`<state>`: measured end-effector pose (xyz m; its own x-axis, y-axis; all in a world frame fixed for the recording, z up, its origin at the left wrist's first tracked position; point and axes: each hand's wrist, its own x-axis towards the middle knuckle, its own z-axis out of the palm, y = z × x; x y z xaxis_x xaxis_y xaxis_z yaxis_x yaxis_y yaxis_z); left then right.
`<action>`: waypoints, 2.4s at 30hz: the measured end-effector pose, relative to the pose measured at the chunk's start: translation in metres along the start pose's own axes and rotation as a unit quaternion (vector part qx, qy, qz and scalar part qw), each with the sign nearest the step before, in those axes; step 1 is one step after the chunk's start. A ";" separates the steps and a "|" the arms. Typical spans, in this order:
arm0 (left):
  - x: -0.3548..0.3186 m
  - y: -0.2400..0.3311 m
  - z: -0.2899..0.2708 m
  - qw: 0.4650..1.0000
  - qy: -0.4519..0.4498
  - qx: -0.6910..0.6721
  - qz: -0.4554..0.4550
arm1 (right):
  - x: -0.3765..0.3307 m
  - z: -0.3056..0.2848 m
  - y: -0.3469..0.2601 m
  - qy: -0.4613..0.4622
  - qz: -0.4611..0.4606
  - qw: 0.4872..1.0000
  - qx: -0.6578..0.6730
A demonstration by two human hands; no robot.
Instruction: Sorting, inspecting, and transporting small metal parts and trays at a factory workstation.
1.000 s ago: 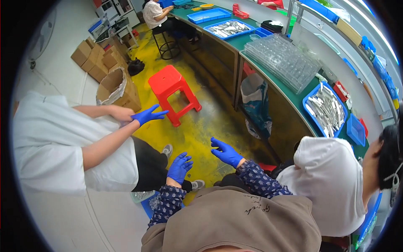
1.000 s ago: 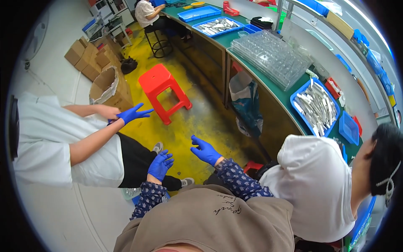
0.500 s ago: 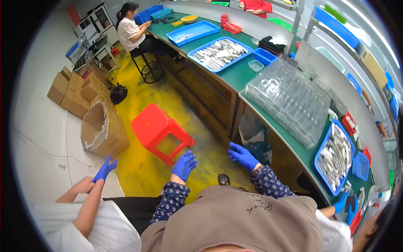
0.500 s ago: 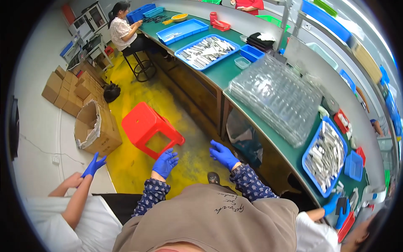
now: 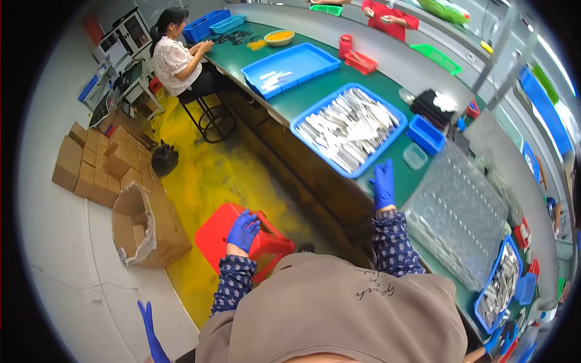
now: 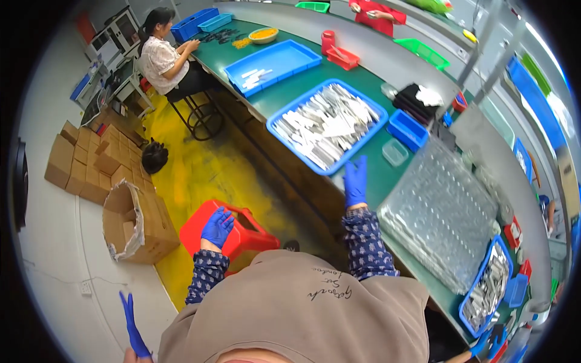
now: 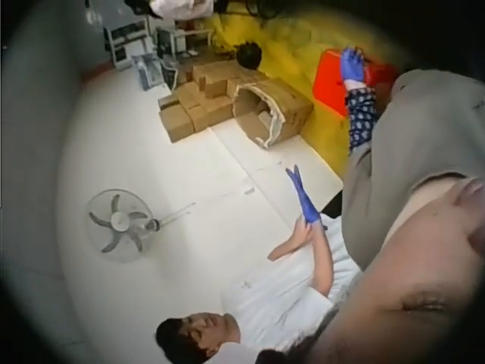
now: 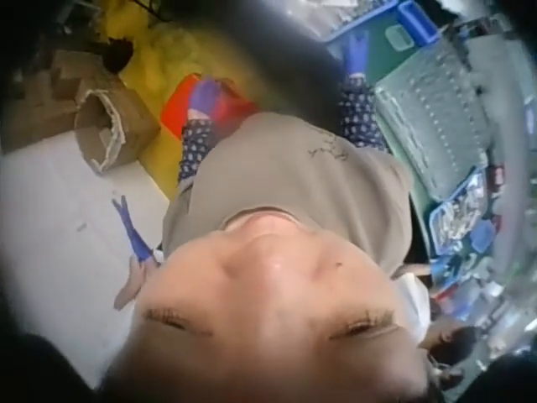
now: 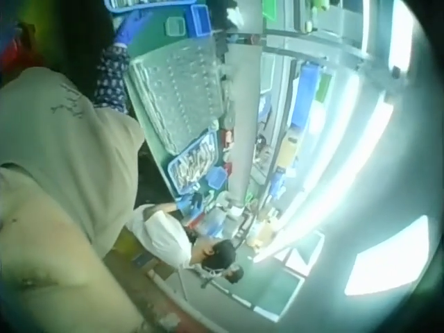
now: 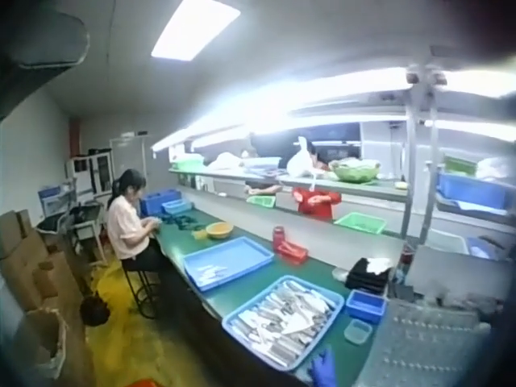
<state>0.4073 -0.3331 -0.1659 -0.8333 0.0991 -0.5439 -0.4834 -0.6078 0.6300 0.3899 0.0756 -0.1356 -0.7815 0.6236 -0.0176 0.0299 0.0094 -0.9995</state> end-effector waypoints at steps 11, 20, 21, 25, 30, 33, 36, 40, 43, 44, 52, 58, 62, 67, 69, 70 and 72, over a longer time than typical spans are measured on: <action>0.235 0.127 0.120 0.997 -0.025 0.075 0.027 | 0.137 -0.022 0.098 0.060 0.076 0.982 -0.162; 0.469 0.214 0.194 0.969 0.079 0.209 0.109 | 0.141 0.009 0.097 0.239 0.075 0.961 -0.119; 0.494 0.224 0.198 0.962 0.079 0.228 0.129 | 0.139 0.011 0.090 0.250 0.083 0.957 -0.123; 0.599 0.284 0.190 0.870 0.152 0.367 0.292 | 0.136 0.015 0.072 0.241 0.176 0.949 -0.103; 0.665 0.327 0.217 0.654 0.142 0.655 0.351 | 0.136 0.033 0.059 0.303 0.096 0.936 -0.152; 0.679 0.335 0.238 0.632 -0.003 0.718 0.293 | 0.140 0.051 0.033 0.328 0.194 0.917 -0.116; 0.672 0.339 0.259 0.639 -0.096 0.720 0.252 | 0.139 0.058 0.031 0.316 0.128 0.924 -0.173; 0.701 0.350 0.204 0.610 -0.008 0.726 0.317 | 0.134 0.056 0.048 0.300 0.150 0.931 -0.145; 0.676 0.351 0.205 0.576 0.001 0.758 0.306 | 0.134 0.060 0.041 0.317 0.120 0.937 -0.090; 0.666 0.351 0.203 0.588 -0.008 0.751 0.301 | 0.137 0.059 0.042 0.316 0.124 0.936 -0.095; 0.588 0.303 0.197 0.582 0.026 0.752 0.308 | 0.147 0.033 0.092 0.292 0.070 0.950 -0.092; 0.541 0.279 0.205 0.599 0.040 0.724 0.341 | 0.154 0.041 0.091 0.259 0.024 0.961 -0.090; 0.517 0.263 0.222 0.613 0.059 0.715 0.331 | 0.157 0.039 0.094 0.253 0.008 0.961 -0.110; 0.502 0.253 0.219 0.634 0.069 0.692 0.339 | 0.155 0.042 0.094 0.258 -0.013 0.954 -0.149; 0.500 0.253 0.218 0.628 0.081 0.697 0.337 | 0.156 0.042 0.094 0.254 -0.021 0.956 -0.148; 0.499 0.254 0.217 0.622 0.089 0.703 0.335 | 0.155 0.043 0.094 0.253 -0.028 0.956 -0.147; 0.504 0.249 0.221 0.618 0.093 0.702 0.342 | 0.155 0.040 0.093 0.259 -0.026 0.957 -0.130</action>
<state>-0.1925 -0.2607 -0.1608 -0.9893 0.0255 0.1435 0.0995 0.8376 0.5372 0.2465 0.1415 -0.2327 -0.3739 0.9204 0.1142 0.2070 0.2028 -0.9571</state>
